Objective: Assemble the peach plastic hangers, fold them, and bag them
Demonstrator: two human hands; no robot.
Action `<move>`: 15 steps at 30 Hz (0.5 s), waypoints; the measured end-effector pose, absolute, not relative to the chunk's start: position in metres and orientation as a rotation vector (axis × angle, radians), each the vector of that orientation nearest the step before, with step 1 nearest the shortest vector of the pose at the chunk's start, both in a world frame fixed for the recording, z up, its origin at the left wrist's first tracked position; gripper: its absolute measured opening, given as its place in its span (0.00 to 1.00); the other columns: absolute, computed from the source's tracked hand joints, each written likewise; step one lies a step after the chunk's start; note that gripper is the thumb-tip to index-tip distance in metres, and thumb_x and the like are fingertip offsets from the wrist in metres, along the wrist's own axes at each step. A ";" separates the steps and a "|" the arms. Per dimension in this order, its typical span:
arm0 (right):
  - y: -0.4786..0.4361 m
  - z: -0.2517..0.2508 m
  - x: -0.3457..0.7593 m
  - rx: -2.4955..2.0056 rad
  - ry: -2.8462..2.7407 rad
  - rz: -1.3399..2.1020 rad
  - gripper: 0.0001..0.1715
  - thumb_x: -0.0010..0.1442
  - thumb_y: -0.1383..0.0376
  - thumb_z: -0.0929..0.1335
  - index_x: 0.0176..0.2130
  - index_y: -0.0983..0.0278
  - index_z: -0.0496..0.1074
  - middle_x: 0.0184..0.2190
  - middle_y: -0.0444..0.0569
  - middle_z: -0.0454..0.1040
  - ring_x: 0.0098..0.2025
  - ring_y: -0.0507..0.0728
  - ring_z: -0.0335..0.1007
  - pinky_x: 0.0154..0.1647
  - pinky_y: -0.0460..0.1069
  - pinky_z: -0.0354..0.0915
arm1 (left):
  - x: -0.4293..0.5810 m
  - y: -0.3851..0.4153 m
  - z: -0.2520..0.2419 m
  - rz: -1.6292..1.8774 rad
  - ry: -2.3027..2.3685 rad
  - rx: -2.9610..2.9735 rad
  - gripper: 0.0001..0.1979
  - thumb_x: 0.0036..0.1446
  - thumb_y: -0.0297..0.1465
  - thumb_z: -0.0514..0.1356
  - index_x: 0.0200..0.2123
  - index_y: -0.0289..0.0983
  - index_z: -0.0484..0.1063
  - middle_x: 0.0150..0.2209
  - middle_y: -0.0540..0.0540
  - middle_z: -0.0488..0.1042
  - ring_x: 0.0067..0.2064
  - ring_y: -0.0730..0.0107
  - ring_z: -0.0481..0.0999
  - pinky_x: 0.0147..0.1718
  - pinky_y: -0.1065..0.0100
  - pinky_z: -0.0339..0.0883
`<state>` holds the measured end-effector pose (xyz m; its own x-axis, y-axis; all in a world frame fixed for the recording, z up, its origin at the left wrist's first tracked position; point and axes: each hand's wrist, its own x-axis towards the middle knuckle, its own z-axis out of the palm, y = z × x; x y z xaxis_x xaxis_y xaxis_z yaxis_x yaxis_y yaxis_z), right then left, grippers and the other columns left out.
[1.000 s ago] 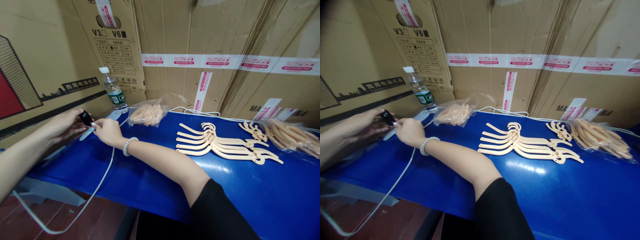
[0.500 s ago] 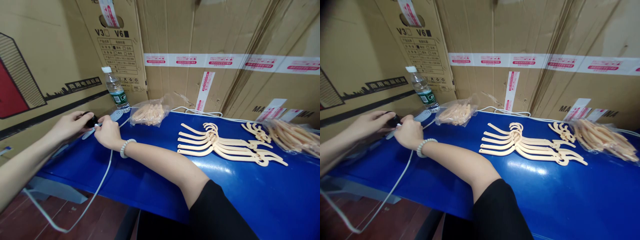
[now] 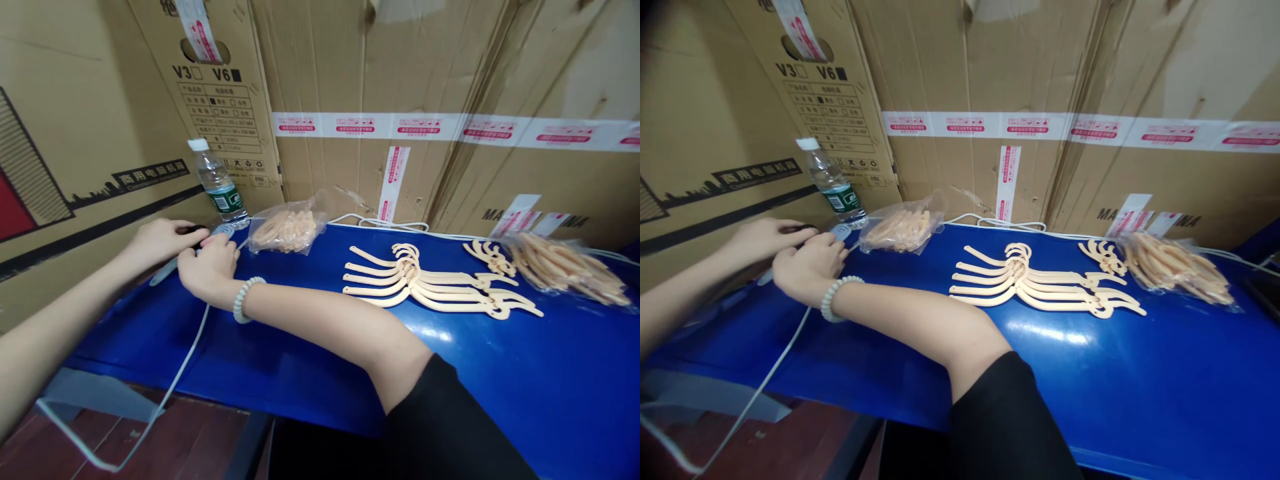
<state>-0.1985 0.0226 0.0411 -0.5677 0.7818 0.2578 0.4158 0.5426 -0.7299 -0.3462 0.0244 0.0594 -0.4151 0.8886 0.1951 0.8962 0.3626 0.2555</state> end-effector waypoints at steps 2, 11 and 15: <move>0.012 0.047 -0.170 -1.072 -2.071 0.925 0.14 0.60 0.68 0.65 0.47 0.65 0.62 0.54 0.60 0.73 0.57 0.65 0.69 0.52 0.61 0.70 | -0.339 0.033 0.057 -0.361 -2.527 -1.768 0.32 0.54 0.50 0.56 0.49 0.31 0.78 0.50 0.36 0.80 0.50 0.47 0.76 0.44 0.62 0.67; -0.011 0.051 0.037 -1.000 -1.623 1.480 0.10 0.45 0.72 0.69 0.31 0.61 0.69 0.30 0.43 0.73 0.35 0.56 0.71 0.35 0.50 0.67 | -0.307 0.037 0.029 -0.180 -2.297 -1.750 0.28 0.56 0.50 0.56 0.49 0.36 0.78 0.45 0.36 0.80 0.41 0.51 0.76 0.31 0.66 0.65; 0.010 0.080 0.149 -0.969 -1.495 1.303 0.06 0.49 0.66 0.69 0.32 0.62 0.70 0.33 0.45 0.74 0.38 0.54 0.72 0.39 0.50 0.66 | -0.283 0.029 0.032 -0.435 -1.915 -1.717 0.20 0.60 0.46 0.55 0.42 0.39 0.78 0.42 0.42 0.81 0.42 0.55 0.76 0.34 0.66 0.69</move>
